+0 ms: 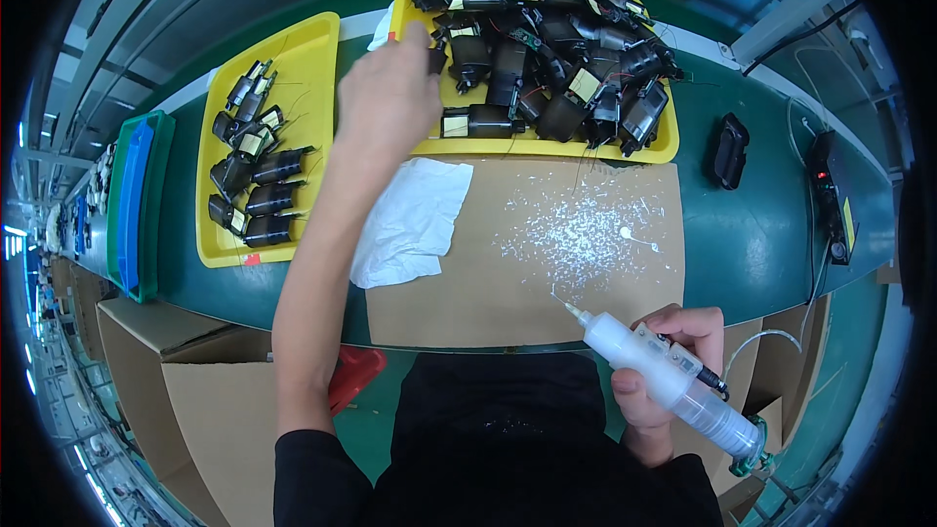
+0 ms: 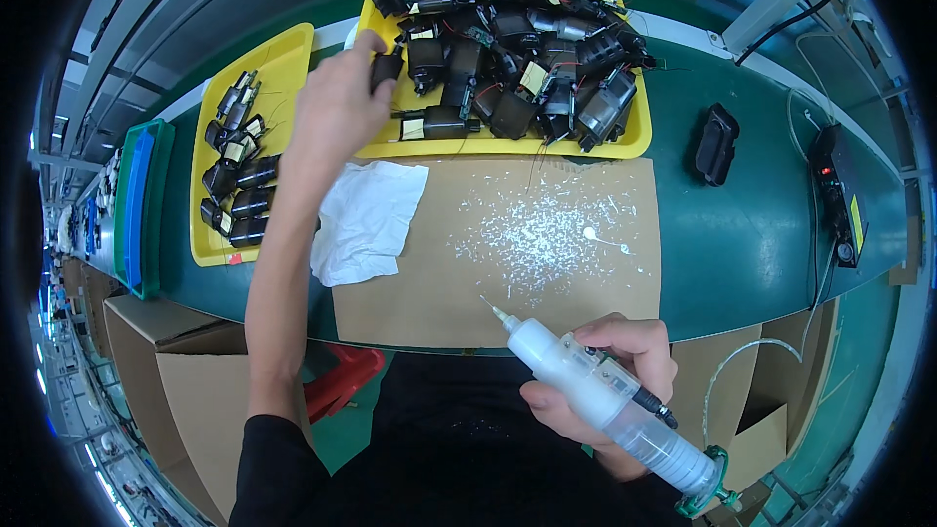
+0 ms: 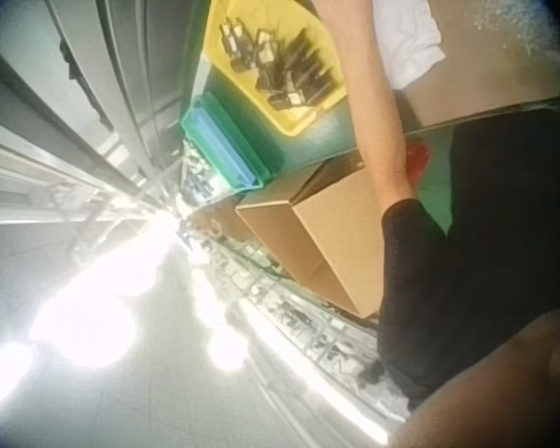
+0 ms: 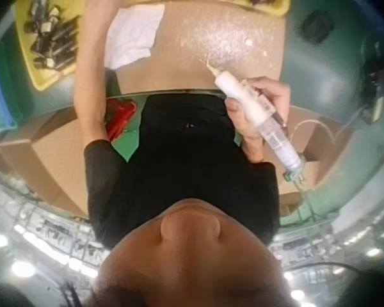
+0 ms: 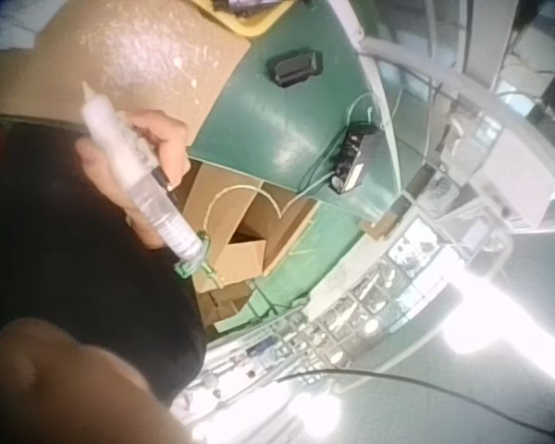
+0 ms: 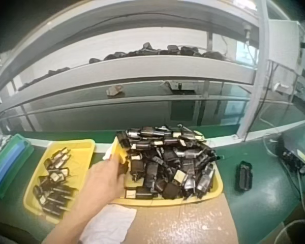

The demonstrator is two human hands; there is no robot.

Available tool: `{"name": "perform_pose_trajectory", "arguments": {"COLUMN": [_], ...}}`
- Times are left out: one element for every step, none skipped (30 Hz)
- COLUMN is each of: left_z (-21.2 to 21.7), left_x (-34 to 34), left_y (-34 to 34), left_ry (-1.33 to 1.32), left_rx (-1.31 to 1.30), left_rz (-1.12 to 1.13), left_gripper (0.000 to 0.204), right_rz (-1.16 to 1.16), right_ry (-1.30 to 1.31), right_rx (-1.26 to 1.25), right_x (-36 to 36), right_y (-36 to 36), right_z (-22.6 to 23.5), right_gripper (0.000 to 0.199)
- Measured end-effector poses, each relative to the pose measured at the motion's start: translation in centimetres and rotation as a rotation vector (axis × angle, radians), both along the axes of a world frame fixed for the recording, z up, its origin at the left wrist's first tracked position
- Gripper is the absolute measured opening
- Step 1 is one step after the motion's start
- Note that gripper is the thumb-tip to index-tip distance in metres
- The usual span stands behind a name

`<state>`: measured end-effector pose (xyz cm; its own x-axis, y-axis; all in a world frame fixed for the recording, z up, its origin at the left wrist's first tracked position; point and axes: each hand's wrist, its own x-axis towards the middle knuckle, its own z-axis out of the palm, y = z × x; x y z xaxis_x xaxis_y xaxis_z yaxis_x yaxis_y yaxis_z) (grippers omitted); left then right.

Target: The person applies a clear liquid from a syringe into the interior of small black electronic components. They pick up each component from a yellow tray, inject the liquid, and place the finished unit into a second yellow tray. The person occasionally wipes the syringe tip with a tissue.

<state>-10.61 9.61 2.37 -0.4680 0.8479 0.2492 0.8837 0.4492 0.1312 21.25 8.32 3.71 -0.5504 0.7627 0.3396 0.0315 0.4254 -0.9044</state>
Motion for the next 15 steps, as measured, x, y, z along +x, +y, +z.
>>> {"name": "perform_pose_trajectory", "arguments": {"left_z": [0.9, 1.7, 2.2, 2.5, 2.7, 2.7, 2.4, 1.9, 1.3, 0.6, -0.2, -0.7, -1.1, -1.5, -1.8], "left_x": [-0.3, -0.4, -0.4, -0.2, 0.1, 0.5, 1.1, 1.7, 2.4, 3.1, 4.0, 5.1, 6.2, 7.0, 7.9], "left_y": [-0.8, -1.5, -2.2, -3.1, -3.9, -4.6, -5.2, -5.8, -6.4, -6.9, -7.2, -7.4, -7.4, -7.5, -7.4], "left_ry": [-0.154, -0.311, -0.469, -0.650, -0.830, -1.010, -1.246, -1.479, -1.713, -1.847, -1.984, -2.037, -2.092, -2.096, -2.098], "left_rx": [0.101, 0.201, 0.300, 0.455, 0.612, 0.769, 0.886, 1.002, 1.115, 1.106, 1.095, 1.048, 1.001, 0.930, 0.859], "left_rz": [0.016, 0.024, 0.033, -0.006, -0.049, -0.094, -0.120, -0.143, -0.168, -0.159, -0.154, -0.181, -0.211, -0.249, -0.287], "left_gripper": [0.031, 0.031, 0.031, 0.032, 0.034, 0.036, 0.037, 0.038, 0.039, 0.041, 0.044, 0.044, 0.044, 0.045, 0.047], "right_rz": [0.002, -0.027, -0.056, -0.076, -0.087, -0.098, -0.107, -0.108, -0.111, -0.112, -0.126, -0.141, -0.156, -0.181, -0.205], "right_ry": [-0.002, -0.009, -0.016, -0.022, -0.019, -0.016, -0.015, 0.001, 0.017, 0.027, 0.044, 0.062, 0.077, 0.087, 0.098], "right_rx": [0.020, 0.019, 0.019, 0.016, 0.017, 0.020, 0.022, 0.030, 0.038, 0.046, 0.027, 0.007, -0.010, -0.017, -0.025], "right_x": [0.0, -0.1, -0.2, -0.4, -0.5, -0.6, -0.6, -0.8, -0.9, -1.1, -1.2, -1.3, -1.3, -1.5, -1.7], "right_y": [0.1, 0.1, 0.1, 0.1, 0.1, 0.2, 0.2, 0.3, 0.4, 0.4, 0.3, 0.2, 0.2, 0.1, 0.0], "right_z": [0.0, -0.1, -0.2, -0.2, -0.3, -0.5, -0.6, -0.6, -0.7, -0.5, -0.5, -0.4, -0.3, -0.1, 0.3], "right_gripper": [0.052, 0.050, 0.047, 0.045, 0.044, 0.042, 0.041, 0.041, 0.042, 0.042, 0.043, 0.043, 0.043, 0.043, 0.043]}}
